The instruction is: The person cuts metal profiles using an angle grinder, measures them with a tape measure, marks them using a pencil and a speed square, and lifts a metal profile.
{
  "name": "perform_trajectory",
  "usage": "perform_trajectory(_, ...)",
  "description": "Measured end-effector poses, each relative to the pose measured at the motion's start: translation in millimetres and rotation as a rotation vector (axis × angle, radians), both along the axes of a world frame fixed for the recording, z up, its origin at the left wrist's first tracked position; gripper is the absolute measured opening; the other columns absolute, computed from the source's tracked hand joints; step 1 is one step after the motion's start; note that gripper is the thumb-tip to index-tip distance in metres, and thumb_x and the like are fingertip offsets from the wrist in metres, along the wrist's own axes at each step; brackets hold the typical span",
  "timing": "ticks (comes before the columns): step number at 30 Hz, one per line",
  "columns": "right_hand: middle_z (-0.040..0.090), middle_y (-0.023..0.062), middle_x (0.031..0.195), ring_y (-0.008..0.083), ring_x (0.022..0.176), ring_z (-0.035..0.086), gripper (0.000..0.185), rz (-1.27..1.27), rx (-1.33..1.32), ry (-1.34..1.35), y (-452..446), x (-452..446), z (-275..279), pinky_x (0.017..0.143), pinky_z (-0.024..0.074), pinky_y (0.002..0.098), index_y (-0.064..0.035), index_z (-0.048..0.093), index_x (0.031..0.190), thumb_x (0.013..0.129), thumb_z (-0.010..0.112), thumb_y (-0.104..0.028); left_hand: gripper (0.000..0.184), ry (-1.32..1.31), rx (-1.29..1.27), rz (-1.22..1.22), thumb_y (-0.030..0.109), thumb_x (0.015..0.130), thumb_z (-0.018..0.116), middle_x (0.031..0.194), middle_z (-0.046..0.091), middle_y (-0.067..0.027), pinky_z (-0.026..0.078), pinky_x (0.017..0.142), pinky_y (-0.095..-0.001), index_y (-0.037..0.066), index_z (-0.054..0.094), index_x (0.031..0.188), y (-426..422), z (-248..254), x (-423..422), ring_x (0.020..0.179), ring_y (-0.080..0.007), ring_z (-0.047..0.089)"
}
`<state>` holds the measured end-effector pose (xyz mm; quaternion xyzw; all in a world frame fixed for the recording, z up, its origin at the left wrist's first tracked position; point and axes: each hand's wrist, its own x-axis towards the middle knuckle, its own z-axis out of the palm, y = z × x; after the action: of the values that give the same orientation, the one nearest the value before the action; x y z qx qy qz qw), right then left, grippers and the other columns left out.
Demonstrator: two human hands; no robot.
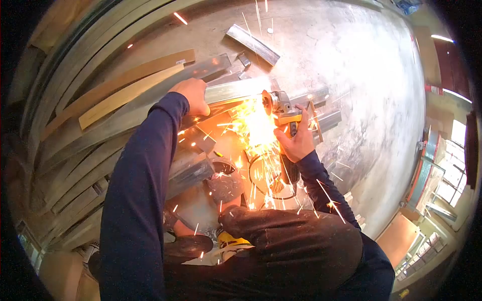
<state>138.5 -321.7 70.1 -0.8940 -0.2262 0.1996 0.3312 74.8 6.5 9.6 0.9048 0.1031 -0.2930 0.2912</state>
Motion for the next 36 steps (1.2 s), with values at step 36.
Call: perform_trajectory(36,0.062,0.0199,0.117,0.0335,0.102,0.065,0.082,0.007,0.046,-0.044,-7.3,-0.4,-24.8,0.086,0.0517,0.0417,-0.0042,0.029,0.144,0.079,0.078,-0.02,0.043,-0.006,0.06,-0.018,0.025,0.064,0.076,0.105,0.071,-0.021,0.055,0.089,-0.0425,0.003,0.075,0.101,-2.9,-1.8,-1.7,0.101,-0.0357,0.069)
